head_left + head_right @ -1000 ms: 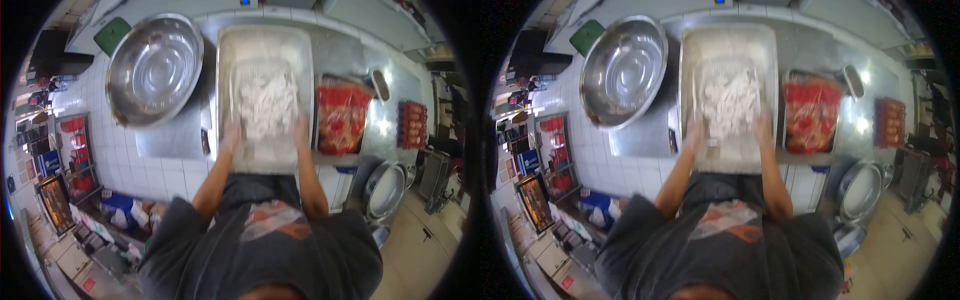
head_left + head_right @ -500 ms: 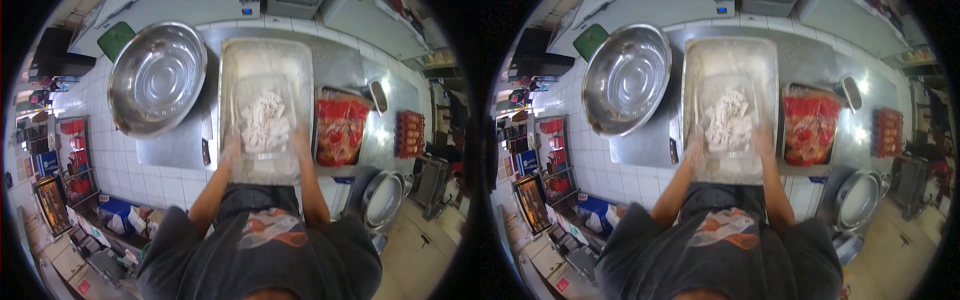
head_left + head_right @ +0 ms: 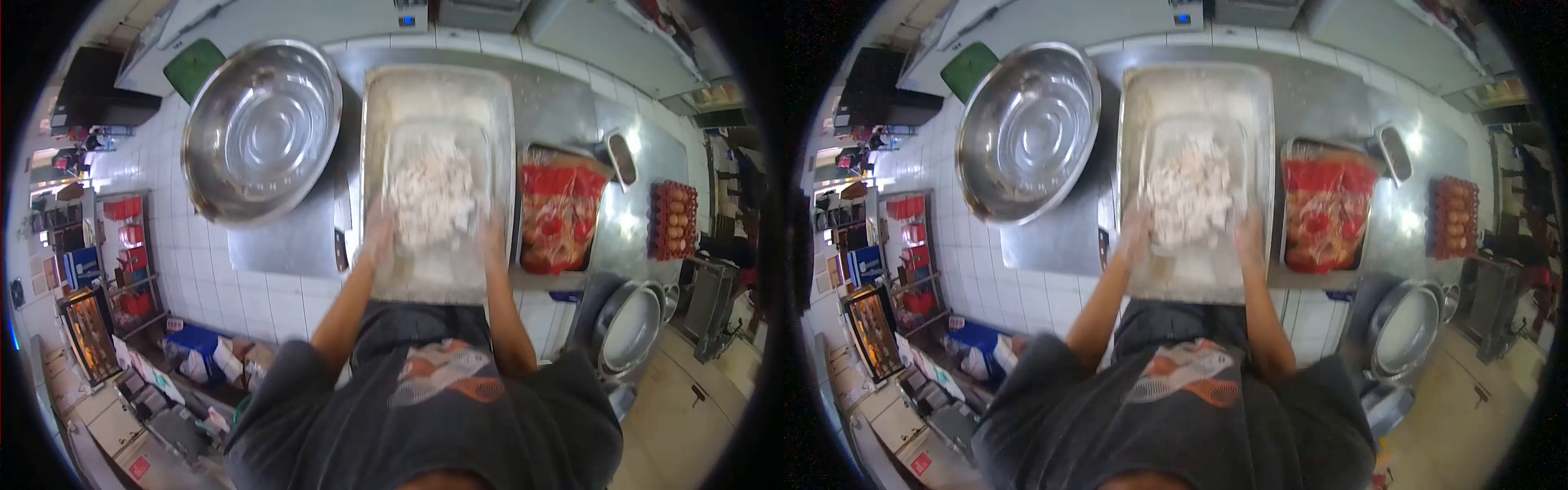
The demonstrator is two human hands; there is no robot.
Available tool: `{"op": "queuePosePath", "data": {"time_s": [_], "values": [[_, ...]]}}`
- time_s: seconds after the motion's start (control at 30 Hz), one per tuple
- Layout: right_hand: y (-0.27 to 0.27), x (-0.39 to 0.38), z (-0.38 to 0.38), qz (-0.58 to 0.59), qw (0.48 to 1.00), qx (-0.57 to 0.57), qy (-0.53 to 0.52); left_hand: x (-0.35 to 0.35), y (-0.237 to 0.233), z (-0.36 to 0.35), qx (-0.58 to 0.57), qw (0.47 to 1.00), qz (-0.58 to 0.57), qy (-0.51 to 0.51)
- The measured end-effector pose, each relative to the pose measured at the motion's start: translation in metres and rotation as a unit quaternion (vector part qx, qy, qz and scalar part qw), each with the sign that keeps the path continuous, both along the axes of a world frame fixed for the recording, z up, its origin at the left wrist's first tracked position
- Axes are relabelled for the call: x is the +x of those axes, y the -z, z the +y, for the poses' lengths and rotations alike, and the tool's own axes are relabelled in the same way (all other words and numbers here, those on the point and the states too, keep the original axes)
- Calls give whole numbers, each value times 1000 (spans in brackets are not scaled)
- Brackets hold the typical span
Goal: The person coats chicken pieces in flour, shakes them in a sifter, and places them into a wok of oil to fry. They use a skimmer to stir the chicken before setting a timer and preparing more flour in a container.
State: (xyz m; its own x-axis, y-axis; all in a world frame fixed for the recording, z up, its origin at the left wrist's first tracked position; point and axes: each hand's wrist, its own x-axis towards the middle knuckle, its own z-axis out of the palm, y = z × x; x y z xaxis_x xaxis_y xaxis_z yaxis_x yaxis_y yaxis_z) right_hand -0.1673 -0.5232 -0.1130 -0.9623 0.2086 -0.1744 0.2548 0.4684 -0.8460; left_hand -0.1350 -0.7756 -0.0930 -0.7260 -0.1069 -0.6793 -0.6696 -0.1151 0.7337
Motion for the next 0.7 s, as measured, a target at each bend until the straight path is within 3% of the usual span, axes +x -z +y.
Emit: {"op": "queuePosePath", "data": {"time_s": [0.07, 0.1, 0.17, 0.2, 0.27, 0.33, 0.37, 0.43, 0.47, 0.5, 0.57, 0.67, 0.7], "values": [[-28, 23, -7, 41, 988, -148, 30, -17, 16, -3, -138, 987, 50, 62], [21, 24, 5, 72, 995, -52, 50, -14, 11, -2, -185, 976, 44, 109], [10, 21, 3, -44, 996, -40, 65, -21, -28, 8, -101, 993, -17, 61], [-4, 5, -1, -86, 993, -35, 71, -24, -23, 8, -70, 996, 10, 48], [-11, 7, -3, -79, 958, -252, 113, -16, -12, 2, -9, 998, 54, 25], [0, 9, -1, -85, 841, -493, 204, -8, -25, 7, 54, 992, 114, -16], [4, 11, 3, -100, 852, -485, 172, -11, -29, 8, 86, 984, 149, -36], [-17, 29, -1, -136, 868, -464, 111, -8, -27, 5, 84, 980, 175, -41], [-15, 35, -9, -92, 951, -295, 25, -7, -25, 4, 83, 977, 190, -44], [-7, 45, -20, -43, 991, -114, -61, -6, -32, 4, 83, 978, 183, -49], [38, 58, -45, 66, 958, 195, -201, -10, -53, 6, 85, 980, 171, -58], [7, 72, -69, -49, 943, 197, -265, -12, -49, 6, 142, 972, 177, -62], [30, 79, -67, -5, 942, 203, -267, -11, -47, 8, 129, 974, 175, -67]]}}
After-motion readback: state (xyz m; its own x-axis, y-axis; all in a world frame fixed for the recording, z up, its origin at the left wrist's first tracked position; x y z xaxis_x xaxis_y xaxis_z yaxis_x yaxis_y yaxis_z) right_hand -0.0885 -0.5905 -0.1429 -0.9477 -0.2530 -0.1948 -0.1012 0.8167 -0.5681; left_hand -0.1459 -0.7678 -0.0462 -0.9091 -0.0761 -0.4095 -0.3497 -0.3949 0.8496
